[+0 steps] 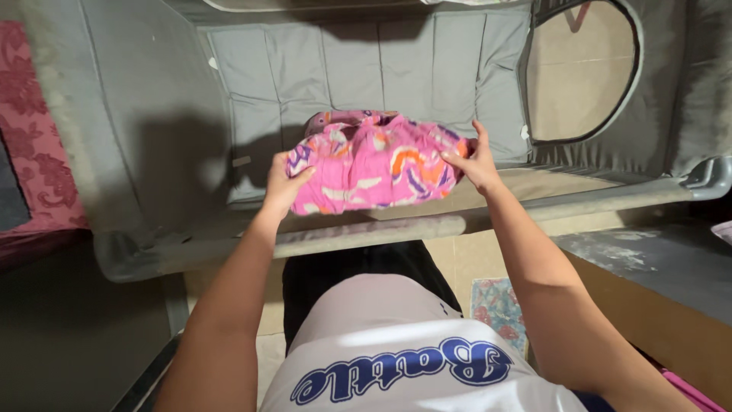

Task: The person removes stuffed toys and bedding from a baby crib, sweeps the interior with a broom, and then replaces the bedding and toys.

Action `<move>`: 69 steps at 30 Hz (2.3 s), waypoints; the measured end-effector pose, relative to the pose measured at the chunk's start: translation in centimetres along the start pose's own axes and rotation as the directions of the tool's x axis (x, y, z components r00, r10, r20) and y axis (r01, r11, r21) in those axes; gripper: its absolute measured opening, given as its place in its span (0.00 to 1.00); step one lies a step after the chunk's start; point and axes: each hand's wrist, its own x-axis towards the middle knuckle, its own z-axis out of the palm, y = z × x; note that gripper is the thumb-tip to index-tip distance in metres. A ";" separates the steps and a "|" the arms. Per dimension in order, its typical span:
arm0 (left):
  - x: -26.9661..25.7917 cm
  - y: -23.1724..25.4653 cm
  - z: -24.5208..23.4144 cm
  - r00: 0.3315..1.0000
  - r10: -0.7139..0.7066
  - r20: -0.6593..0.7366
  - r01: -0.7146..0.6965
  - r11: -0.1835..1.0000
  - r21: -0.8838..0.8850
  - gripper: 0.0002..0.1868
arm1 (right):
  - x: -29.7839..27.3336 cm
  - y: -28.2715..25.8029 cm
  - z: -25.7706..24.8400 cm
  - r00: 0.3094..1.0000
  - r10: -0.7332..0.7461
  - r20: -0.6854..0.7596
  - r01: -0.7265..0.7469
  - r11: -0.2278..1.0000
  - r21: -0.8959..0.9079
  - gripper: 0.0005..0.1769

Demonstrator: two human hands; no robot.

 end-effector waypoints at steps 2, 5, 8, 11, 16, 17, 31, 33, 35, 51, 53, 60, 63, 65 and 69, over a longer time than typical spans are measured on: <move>1.2 -1.1 0.9 0.997 0.011 0.071 -0.017 0.997 0.077 0.28 | 0.6 0.5 -0.4 0.994 0.112 0.007 -0.110 0.984 -0.143 0.60; 2.4 -2.4 2.8 0.975 0.150 0.164 -0.204 0.897 0.392 0.66 | 3.7 3.3 0.6 0.931 0.115 0.347 0.053 0.896 -0.441 0.52; 3.3 -3.0 6.3 0.887 -0.357 0.292 -0.005 0.627 0.779 0.65 | 6.2 6.3 3.3 0.823 0.027 0.567 0.412 0.659 -0.629 0.62; 4.0 -4.6 7.5 0.866 -0.410 0.286 0.098 0.699 0.708 0.70 | 7.5 8.5 5.5 0.852 0.314 0.418 0.173 0.584 -0.793 0.75; 3.5 -5.0 4.6 0.887 -0.270 0.375 -0.100 0.680 0.727 0.31 | 5.3 7.7 2.0 0.764 0.544 0.347 -0.051 0.586 -0.809 0.52; 2.3 -4.0 3.6 0.911 -0.222 0.348 -0.089 0.718 0.691 0.27 | 4.1 7.2 1.0 0.806 0.434 0.402 0.103 0.566 -0.818 0.49; -7.5 14.6 -5.5 0.927 0.375 0.003 -0.353 0.871 0.341 0.10 | -8.6 -13.1 0.3 0.803 -0.572 0.169 0.548 0.596 -0.588 0.17; -7.5 16.2 -6.6 0.814 0.573 0.091 -0.550 0.713 0.434 0.08 | -10.0 -15.2 0.2 0.803 -0.583 0.125 0.542 0.625 -0.562 0.16; -6.2 17.3 -8.3 0.532 0.782 0.325 -0.733 0.233 0.639 0.07 | -10.1 -15.5 0.5 0.813 -0.577 0.071 0.510 0.649 -0.564 0.14; 7.5 21.0 -5.2 0.862 0.507 -0.016 -0.499 0.851 0.163 0.13 | 2.6 -12.0 -2.3 0.793 -0.591 -0.146 0.585 0.806 -0.088 0.10; 7.6 19.9 -4.8 0.789 0.614 0.009 -0.598 0.766 0.236 0.12 | 2.5 -11.3 -2.0 0.760 -0.622 -0.188 0.611 0.783 -0.118 0.11; 3.4 9.0 -5.9 0.545 0.729 0.414 -0.760 0.220 0.612 0.13 | -3.1 -4.0 -0.7 0.912 -0.409 -0.010 0.407 0.908 -0.097 0.12; 2.1 7.2 -6.1 0.657 0.509 0.556 -0.741 0.303 0.599 0.07 | -3.9 -2.7 -0.7 0.849 -0.518 0.102 0.511 0.758 -0.404 0.16; 1.8 6.6 -5.7 0.697 0.462 0.549 -0.708 0.320 0.630 0.07 | -3.8 -1.5 0.0 0.806 -0.567 0.171 0.558 0.630 -0.540 0.19; 2.1 6.4 -3.9 0.640 0.596 0.485 -0.744 0.324 0.585 0.11 | -2.0 -0.1 0.9 0.866 -0.498 0.041 0.434 0.708 -0.557 0.19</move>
